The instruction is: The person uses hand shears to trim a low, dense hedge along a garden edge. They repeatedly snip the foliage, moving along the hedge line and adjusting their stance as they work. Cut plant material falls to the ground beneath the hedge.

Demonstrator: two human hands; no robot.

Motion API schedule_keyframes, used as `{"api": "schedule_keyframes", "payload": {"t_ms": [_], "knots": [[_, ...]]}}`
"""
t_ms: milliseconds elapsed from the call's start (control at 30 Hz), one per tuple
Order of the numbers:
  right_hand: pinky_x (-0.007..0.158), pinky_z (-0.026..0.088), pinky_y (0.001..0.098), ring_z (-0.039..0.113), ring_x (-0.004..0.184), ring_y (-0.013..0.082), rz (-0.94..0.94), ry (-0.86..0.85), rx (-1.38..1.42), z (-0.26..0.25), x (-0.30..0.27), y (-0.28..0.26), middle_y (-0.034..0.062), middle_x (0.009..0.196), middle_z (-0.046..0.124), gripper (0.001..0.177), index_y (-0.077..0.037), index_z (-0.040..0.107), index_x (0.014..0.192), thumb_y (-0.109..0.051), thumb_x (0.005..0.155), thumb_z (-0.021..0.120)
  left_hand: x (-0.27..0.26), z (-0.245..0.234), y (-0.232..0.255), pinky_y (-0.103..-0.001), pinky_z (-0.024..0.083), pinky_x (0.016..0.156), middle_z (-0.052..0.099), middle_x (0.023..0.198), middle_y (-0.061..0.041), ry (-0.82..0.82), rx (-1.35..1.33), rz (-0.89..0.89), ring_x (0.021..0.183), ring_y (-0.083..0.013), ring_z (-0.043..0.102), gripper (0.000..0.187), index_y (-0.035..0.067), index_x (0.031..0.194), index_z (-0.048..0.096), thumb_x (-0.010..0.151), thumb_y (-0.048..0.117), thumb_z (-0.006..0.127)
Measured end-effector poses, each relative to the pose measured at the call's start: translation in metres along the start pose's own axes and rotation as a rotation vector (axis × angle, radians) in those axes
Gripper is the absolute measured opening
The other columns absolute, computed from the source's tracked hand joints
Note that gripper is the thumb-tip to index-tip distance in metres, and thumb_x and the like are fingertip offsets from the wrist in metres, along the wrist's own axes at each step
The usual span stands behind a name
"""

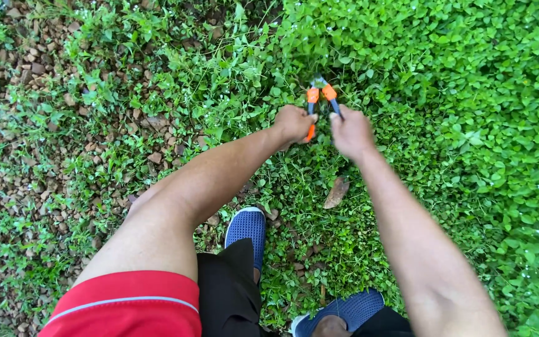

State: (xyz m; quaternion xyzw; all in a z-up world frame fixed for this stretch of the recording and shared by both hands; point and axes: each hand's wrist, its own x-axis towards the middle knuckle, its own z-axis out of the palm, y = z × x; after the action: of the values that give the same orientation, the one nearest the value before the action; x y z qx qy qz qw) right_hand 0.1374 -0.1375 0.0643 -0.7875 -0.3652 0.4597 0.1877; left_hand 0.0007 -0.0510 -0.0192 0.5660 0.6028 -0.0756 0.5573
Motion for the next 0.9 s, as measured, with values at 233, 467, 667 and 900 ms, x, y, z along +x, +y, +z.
{"api": "schedule_keyframes", "payload": {"t_ms": [233, 467, 667, 900], "knots": [[0.088, 0.055, 0.0626, 0.071, 0.102, 0.0499, -0.231, 0.089, -0.066, 0.026, -0.020, -0.046, 0.0290, 0.105, 0.074, 0.037, -0.003, 0.062, 0.139, -0.015, 0.106, 0.054, -0.037, -0.022, -0.020, -0.033, 0.063, 0.065, 0.076, 0.069, -0.013, 0.177, -0.277, 0.007, 0.060, -0.0216, 0.077, 0.024, 0.006, 0.096, 0.080, 0.090, 0.026, 0.069], [0.095, 0.054, 0.0598, 0.069, 0.109, 0.0442, -0.172, -0.015, -0.200, 0.000, 0.002, -0.018, 0.0158, 0.115, 0.075, 0.042, -0.022, 0.065, 0.142, -0.028, 0.102, 0.056, -0.046, -0.075, -0.029, -0.032, 0.062, 0.077, 0.080, 0.079, -0.009, 0.088, -0.061, 0.106, 0.073, -0.0162, 0.080, 0.029, 0.005, 0.113, 0.077, 0.093, 0.024, 0.069], [0.098, 0.053, 0.0592, 0.068, 0.113, 0.0442, -0.107, 0.021, -0.269, 0.004, 0.035, -0.031, 0.0165, 0.120, 0.074, 0.041, -0.021, 0.067, 0.141, -0.029, 0.102, 0.055, -0.001, -0.105, -0.002, -0.033, 0.059, 0.084, 0.074, 0.061, 0.007, 0.017, 0.281, 0.053, 0.075, -0.0146, 0.080, 0.022, 0.023, 0.085, 0.081, 0.092, 0.037, 0.066], [0.100, 0.051, 0.0588, 0.064, 0.119, 0.0442, -0.032, 0.012, -0.241, 0.009, 0.056, -0.060, 0.0197, 0.123, 0.072, 0.041, -0.017, 0.066, 0.142, -0.028, 0.103, 0.057, 0.038, -0.128, -0.005, -0.034, 0.065, 0.075, 0.078, 0.068, -0.003, 0.001, 0.178, 0.096, 0.063, -0.0184, 0.080, 0.024, 0.005, 0.099, 0.077, 0.093, 0.026, 0.068]]}}
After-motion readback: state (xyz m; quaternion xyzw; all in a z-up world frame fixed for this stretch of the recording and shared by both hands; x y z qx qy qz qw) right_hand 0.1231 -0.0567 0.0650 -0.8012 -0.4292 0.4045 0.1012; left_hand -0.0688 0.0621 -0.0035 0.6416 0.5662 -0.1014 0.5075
